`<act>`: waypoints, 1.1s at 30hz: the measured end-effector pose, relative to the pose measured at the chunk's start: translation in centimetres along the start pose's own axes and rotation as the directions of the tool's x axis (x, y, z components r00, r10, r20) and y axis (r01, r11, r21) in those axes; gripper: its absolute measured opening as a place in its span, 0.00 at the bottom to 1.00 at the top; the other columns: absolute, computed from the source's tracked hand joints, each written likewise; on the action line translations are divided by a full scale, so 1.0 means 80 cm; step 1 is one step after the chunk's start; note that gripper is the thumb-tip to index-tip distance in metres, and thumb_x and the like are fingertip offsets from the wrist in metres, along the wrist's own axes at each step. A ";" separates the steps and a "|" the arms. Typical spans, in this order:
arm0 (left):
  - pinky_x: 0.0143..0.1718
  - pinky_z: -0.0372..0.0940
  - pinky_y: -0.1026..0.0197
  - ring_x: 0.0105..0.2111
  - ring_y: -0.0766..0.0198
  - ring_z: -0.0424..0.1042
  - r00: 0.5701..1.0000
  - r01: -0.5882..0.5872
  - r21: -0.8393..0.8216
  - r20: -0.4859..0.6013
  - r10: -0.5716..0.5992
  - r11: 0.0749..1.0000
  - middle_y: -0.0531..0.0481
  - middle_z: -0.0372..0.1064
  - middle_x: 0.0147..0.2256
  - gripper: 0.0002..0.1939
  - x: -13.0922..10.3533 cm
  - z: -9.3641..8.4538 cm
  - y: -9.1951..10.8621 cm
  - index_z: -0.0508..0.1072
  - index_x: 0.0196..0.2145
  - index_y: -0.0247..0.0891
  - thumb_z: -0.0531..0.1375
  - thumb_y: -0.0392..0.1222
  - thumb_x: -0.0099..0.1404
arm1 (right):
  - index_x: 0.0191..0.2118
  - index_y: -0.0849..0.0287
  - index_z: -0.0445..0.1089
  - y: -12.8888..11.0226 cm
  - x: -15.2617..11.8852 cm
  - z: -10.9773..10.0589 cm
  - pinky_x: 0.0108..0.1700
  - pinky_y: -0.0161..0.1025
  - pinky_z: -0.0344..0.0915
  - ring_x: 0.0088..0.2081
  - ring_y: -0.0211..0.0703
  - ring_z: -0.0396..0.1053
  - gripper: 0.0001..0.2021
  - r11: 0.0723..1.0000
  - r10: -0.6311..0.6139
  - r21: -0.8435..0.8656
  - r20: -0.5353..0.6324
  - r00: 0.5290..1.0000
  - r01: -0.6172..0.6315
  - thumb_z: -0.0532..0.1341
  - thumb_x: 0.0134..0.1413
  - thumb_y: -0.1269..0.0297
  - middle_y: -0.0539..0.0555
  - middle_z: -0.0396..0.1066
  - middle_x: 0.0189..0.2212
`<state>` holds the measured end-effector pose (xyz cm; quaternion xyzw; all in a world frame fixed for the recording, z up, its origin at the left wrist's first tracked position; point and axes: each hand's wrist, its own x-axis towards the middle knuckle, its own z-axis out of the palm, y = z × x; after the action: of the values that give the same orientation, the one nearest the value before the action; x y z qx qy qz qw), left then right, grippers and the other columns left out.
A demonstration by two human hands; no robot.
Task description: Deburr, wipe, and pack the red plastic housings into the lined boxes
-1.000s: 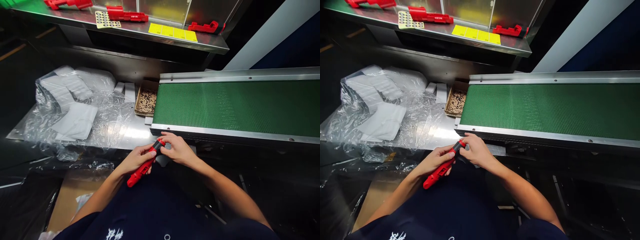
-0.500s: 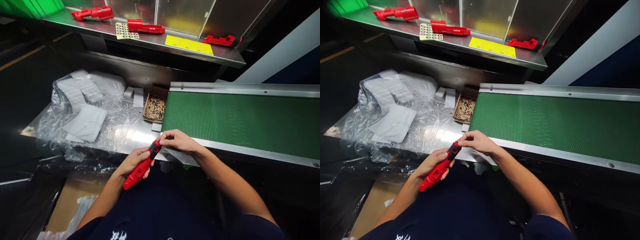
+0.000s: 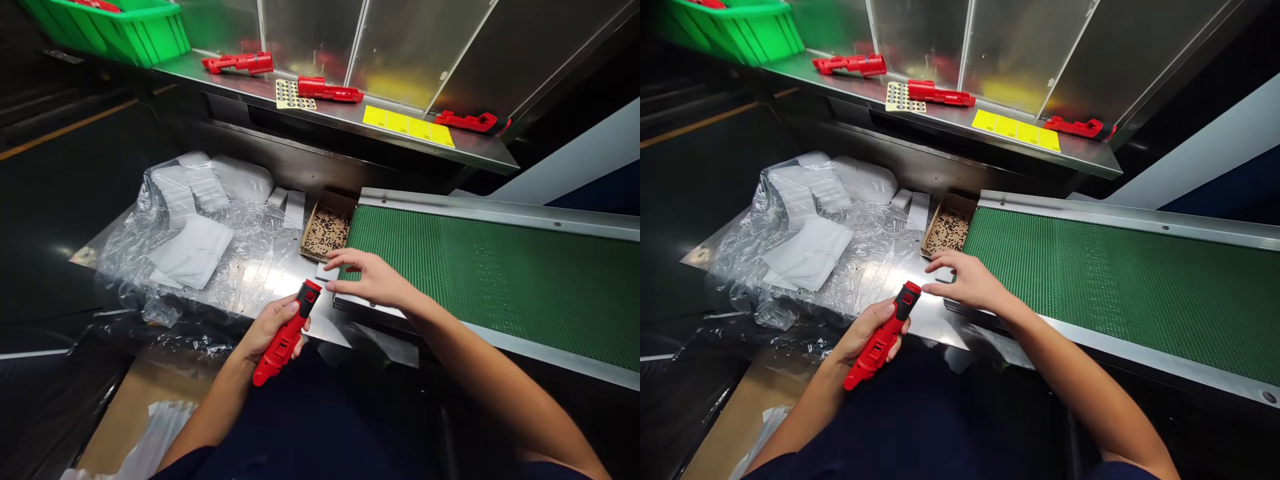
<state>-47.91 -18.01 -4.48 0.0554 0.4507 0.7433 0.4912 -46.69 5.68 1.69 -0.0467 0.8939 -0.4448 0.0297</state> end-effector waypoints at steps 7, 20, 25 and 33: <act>0.12 0.62 0.67 0.15 0.62 0.70 0.991 0.069 0.094 0.111 -0.079 0.993 0.49 0.71 0.27 0.29 0.004 0.015 0.001 0.69 0.47 0.34 0.67 0.59 0.57 | 0.31 0.58 0.76 -0.026 -0.033 0.016 0.55 0.44 0.63 0.51 0.50 0.70 0.07 0.969 0.029 0.228 0.262 0.965 -0.091 0.65 0.51 0.60 0.55 0.75 0.47; 0.13 0.62 0.67 0.16 0.62 0.70 0.992 0.072 0.197 0.091 -0.091 0.978 0.49 0.70 0.26 0.30 -0.018 0.025 0.000 0.70 0.49 0.33 0.67 0.58 0.58 | 0.20 0.59 0.69 -0.035 -0.040 0.026 0.42 0.36 0.62 0.38 0.41 0.69 0.07 0.937 0.084 0.292 0.350 0.933 -0.194 0.63 0.45 0.69 0.50 0.75 0.36; 0.14 0.62 0.67 0.16 0.62 0.70 0.998 0.059 0.227 -0.018 -0.056 0.972 0.50 0.70 0.25 0.33 -0.018 0.025 -0.008 0.69 0.51 0.34 0.68 0.59 0.56 | 0.25 0.59 0.71 -0.036 -0.040 0.050 0.47 0.42 0.63 0.43 0.48 0.69 0.03 0.989 0.106 -0.122 0.164 0.981 -0.087 0.64 0.46 0.71 0.55 0.76 0.36; 0.15 0.62 0.66 0.16 0.62 0.71 0.998 0.000 0.194 -0.060 0.012 0.981 0.51 0.70 0.26 0.31 -0.026 0.029 -0.016 0.69 0.48 0.34 0.68 0.59 0.55 | 0.43 0.56 0.72 -0.041 -0.084 0.062 0.43 0.42 0.69 0.41 0.46 0.74 0.09 0.996 -0.011 -0.086 -0.289 0.957 -0.014 0.60 0.56 0.65 0.54 0.77 0.39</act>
<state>-44.80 -18.05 -3.31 0.0819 0.5356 0.6987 0.4671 -39.35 0.50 1.41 0.0181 0.9072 -0.4075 -0.1029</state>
